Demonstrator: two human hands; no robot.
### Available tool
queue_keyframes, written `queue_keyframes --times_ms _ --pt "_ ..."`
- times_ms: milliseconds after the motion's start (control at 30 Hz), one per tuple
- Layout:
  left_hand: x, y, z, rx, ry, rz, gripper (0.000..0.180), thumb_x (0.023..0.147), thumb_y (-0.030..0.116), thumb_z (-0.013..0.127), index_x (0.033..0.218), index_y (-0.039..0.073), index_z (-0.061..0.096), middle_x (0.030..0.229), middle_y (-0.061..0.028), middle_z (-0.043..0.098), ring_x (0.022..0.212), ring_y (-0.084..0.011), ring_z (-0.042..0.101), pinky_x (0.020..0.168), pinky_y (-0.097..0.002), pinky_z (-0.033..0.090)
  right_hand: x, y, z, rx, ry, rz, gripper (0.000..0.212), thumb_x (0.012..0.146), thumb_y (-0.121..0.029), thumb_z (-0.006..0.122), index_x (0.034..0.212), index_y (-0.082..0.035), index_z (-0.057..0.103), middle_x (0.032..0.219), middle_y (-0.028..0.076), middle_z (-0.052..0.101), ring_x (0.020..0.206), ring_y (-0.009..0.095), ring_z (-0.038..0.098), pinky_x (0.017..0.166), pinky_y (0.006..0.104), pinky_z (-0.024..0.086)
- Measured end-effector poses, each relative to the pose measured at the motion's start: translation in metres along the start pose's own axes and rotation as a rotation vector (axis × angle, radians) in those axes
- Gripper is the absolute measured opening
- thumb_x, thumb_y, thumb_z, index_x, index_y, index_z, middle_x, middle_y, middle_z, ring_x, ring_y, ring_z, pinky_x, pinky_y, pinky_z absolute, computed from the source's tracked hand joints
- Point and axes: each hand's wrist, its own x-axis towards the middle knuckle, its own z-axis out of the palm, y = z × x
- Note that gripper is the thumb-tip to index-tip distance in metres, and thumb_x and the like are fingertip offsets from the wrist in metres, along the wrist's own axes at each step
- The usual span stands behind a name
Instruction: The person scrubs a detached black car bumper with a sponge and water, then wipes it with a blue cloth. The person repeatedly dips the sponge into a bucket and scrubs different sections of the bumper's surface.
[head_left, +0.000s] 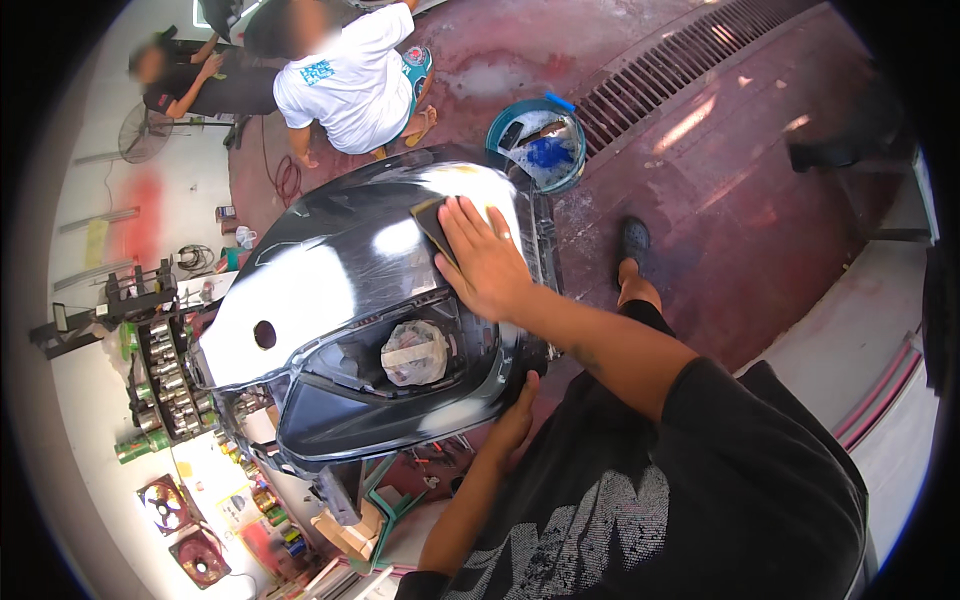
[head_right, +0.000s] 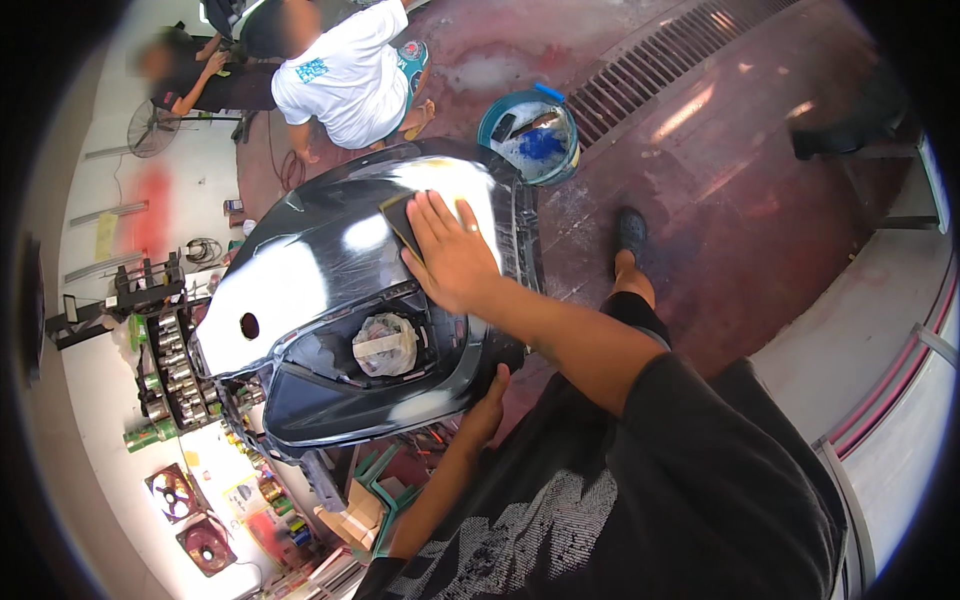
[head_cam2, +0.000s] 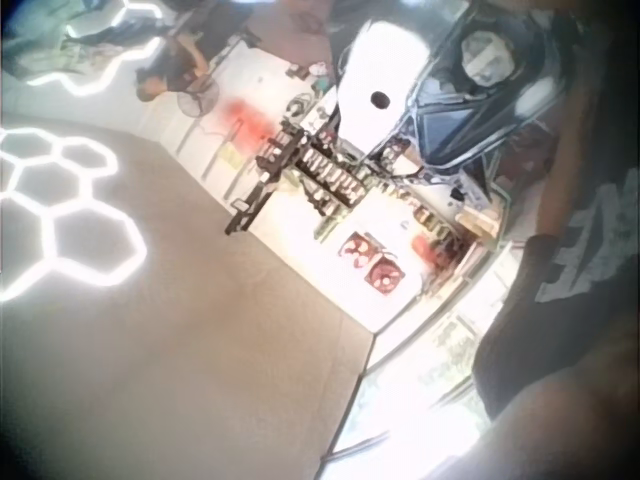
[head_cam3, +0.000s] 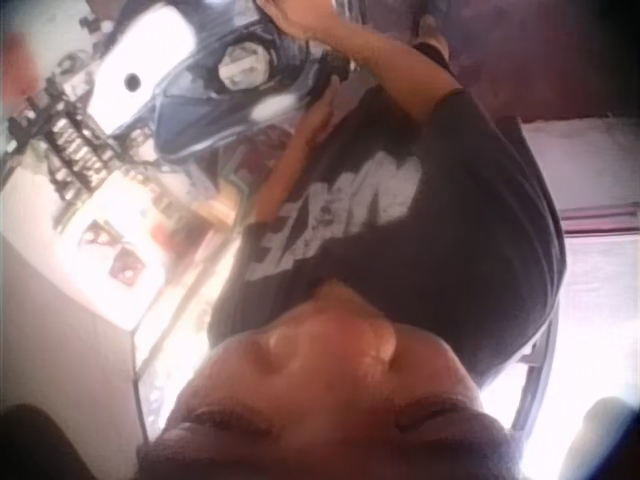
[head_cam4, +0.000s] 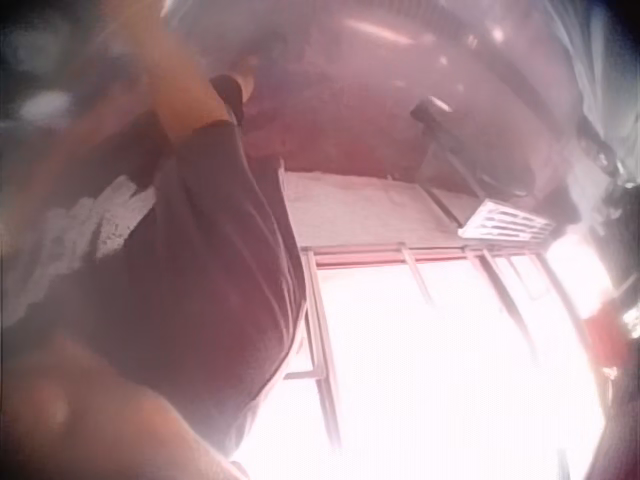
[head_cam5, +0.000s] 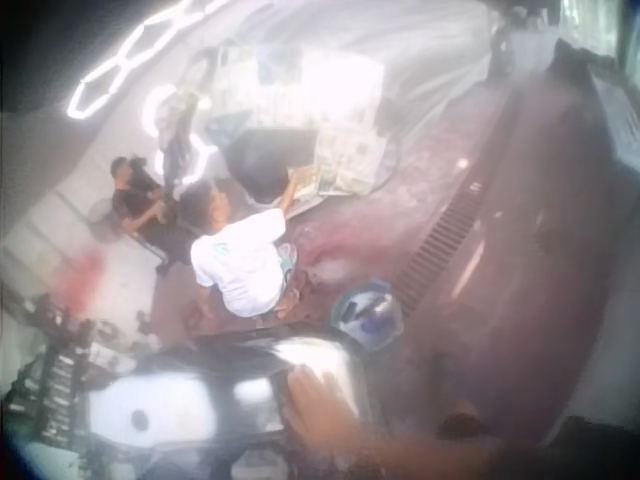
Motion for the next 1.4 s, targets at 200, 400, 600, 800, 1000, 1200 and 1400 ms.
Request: queue_keyframes --times_ms 200,400,600,800,1000,1200,1400 --pt "-0.010 0.010 0.006 -0.021 0.066 -0.036 0.109 0.102 0.083 0.043 0.165 -0.006 0.036 0.174 -0.0225 0.033 0.163 -0.0291 0.027 0.132 -0.0364 0.018 -0.030 -0.010 -0.003 -0.050 -0.058 0.051 0.078 0.112 -0.050 0.043 0.165 0.006 0.032 0.173 0.023 0.033 0.165 0.039 0.023 0.131 0.0623 0.014" --pt "0.024 -0.029 0.000 -0.099 0.000 0.041 0.106 0.103 0.081 0.042 0.165 -0.005 0.036 0.174 -0.0217 0.034 0.163 -0.0265 0.028 0.132 -0.0363 0.017 -0.060 -0.023 -0.007 0.015 -0.161 -0.042 0.079 0.113 -0.051 0.041 0.166 0.006 0.031 0.173 0.026 0.032 0.165 0.039 0.021 0.131 0.0631 0.013" --pt "0.004 -0.003 0.002 -0.020 0.045 -0.047 0.103 0.105 0.079 0.041 0.167 -0.003 0.034 0.175 -0.0207 0.032 0.164 -0.0286 0.025 0.132 -0.0376 0.015 0.009 -0.004 -0.011 0.024 0.002 -0.050 0.074 0.110 -0.039 0.046 0.163 0.011 0.031 0.171 0.031 0.033 0.162 0.042 0.029 0.130 0.0616 0.018" --pt "0.004 -0.012 0.004 0.018 0.019 -0.011 0.107 0.105 0.083 0.031 0.167 -0.004 0.034 0.176 -0.0225 0.029 0.164 -0.0304 0.025 0.132 -0.0364 0.016 -0.061 -0.017 -0.014 0.031 -0.167 -0.187 0.076 0.106 -0.036 0.056 0.162 0.010 0.034 0.170 0.030 0.035 0.162 0.045 0.028 0.130 0.0606 0.020" --pt "0.008 -0.009 0.002 0.028 0.055 -0.048 0.115 0.099 0.090 0.033 0.166 -0.003 0.036 0.174 -0.0226 0.033 0.163 -0.0303 0.028 0.131 -0.0365 0.018 0.002 -0.015 -0.006 0.049 0.003 -0.031 0.074 0.106 -0.034 0.054 0.162 0.010 0.035 0.170 0.031 0.034 0.163 0.043 0.025 0.130 0.0607 0.020" --pt "0.025 -0.026 -0.008 0.005 -0.041 -0.130 0.109 0.104 0.083 0.036 0.169 -0.004 0.028 0.177 -0.0219 0.026 0.165 -0.0305 0.023 0.133 -0.0370 0.014 0.026 -0.007 -0.012 0.057 -0.019 0.016 0.078 0.106 -0.035 0.055 0.165 0.008 0.030 0.173 0.029 0.029 0.163 0.046 0.023 0.131 0.0594 0.018" --pt "0.025 -0.037 0.000 -0.108 -0.040 0.136 0.110 0.104 0.082 0.036 0.171 -0.004 0.020 0.179 -0.0198 0.018 0.167 -0.0292 0.013 0.133 -0.0368 0.011 -0.028 -0.028 -0.013 0.123 -0.119 -0.061 0.074 0.106 -0.036 0.050 0.165 0.007 0.032 0.172 0.029 0.032 0.163 0.042 0.025 0.131 0.0606 0.017"
